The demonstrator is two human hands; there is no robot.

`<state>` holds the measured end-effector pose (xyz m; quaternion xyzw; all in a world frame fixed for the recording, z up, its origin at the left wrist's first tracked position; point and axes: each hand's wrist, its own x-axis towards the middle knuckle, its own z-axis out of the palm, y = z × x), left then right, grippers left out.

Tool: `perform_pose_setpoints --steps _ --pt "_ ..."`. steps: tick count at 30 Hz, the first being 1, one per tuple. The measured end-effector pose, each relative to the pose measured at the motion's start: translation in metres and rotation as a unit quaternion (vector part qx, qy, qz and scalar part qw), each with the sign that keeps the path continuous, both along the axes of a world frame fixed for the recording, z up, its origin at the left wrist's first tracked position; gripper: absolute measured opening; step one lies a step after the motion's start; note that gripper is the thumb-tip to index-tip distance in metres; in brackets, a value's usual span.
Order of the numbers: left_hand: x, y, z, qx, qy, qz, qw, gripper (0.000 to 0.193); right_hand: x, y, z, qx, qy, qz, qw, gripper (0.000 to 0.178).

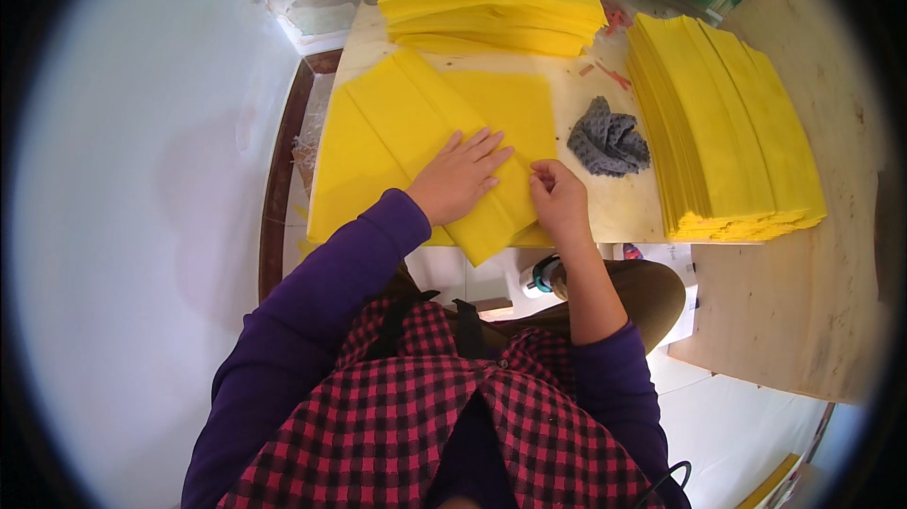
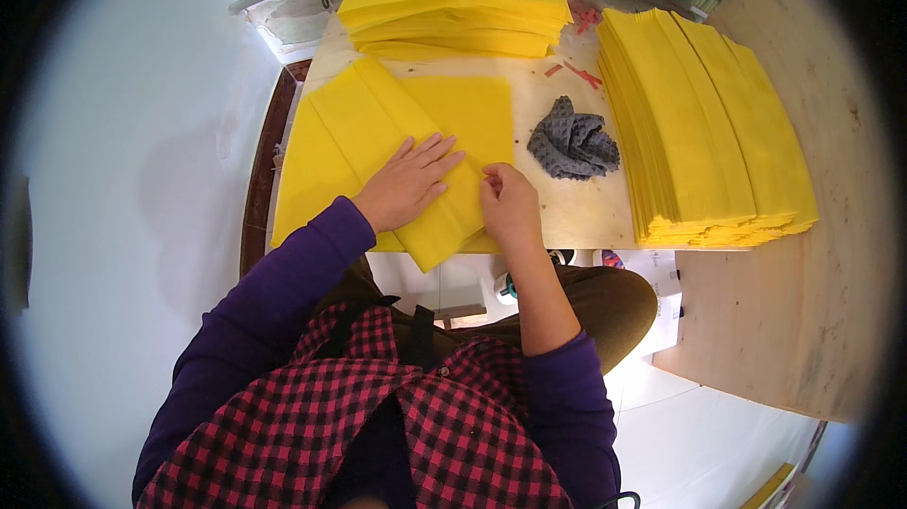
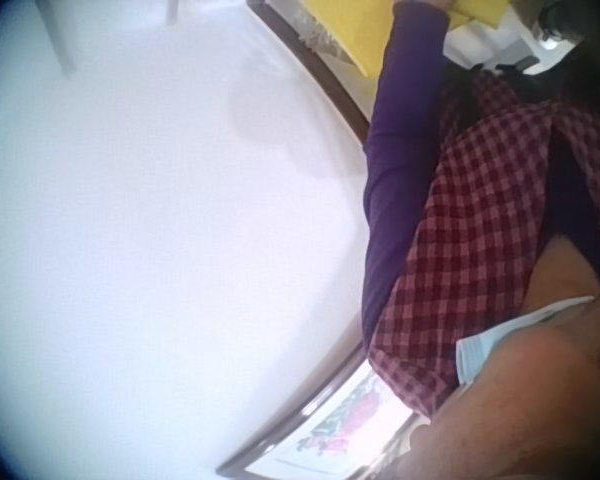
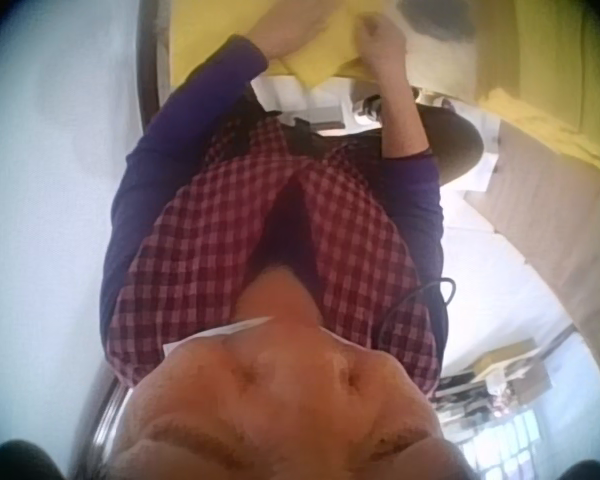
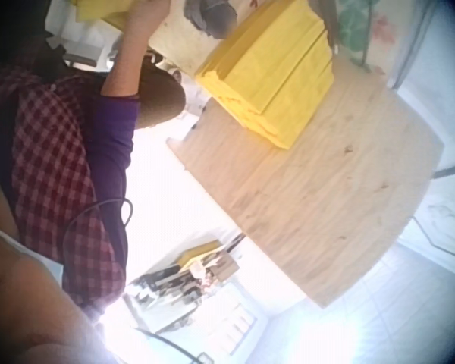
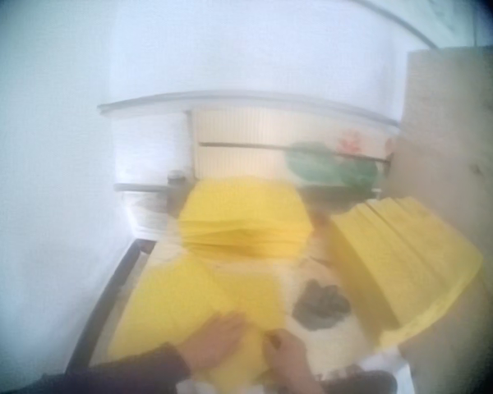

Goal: The person folds yellow fabric sheets by hand on a wooden table, repeatedly folding each sheet in half and then into quarters, then stacking the folded pieces. The person occasionally uses a gray cloth to wipe the table surface.

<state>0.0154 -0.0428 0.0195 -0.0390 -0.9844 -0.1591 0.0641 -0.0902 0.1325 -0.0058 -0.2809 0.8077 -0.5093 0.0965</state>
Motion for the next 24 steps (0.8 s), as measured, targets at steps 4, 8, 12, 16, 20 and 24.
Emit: perform_pose_setpoints --steps 4,8,12,16,20,24 --pt "0.002 -0.005 -0.008 0.013 0.0 -0.007 1.0 0.051 0.009 0.005 0.007 0.01 0.05 0.014 0.999 0.024" --pt "0.003 -0.006 -0.009 0.001 0.001 -0.01 1.0 0.051 0.017 0.011 0.011 0.026 0.101 0.042 0.994 0.027" --pt "0.003 -0.005 -0.01 -0.014 0.004 -0.008 1.0 0.05 0.021 0.014 0.011 0.044 0.2 0.055 0.977 0.033" --pt "0.003 -0.005 -0.012 -0.031 -0.009 -0.007 0.999 0.05 0.023 0.014 0.012 0.08 0.262 0.095 0.957 0.042" --pt "0.001 -0.005 -0.012 -0.042 -0.014 -0.011 0.999 0.05 0.035 0.007 0.014 0.196 0.292 0.141 0.925 0.063" --pt "0.002 -0.005 -0.01 -0.043 -0.017 -0.012 0.999 0.049 0.041 0.004 0.018 0.302 0.277 0.179 0.894 0.078"
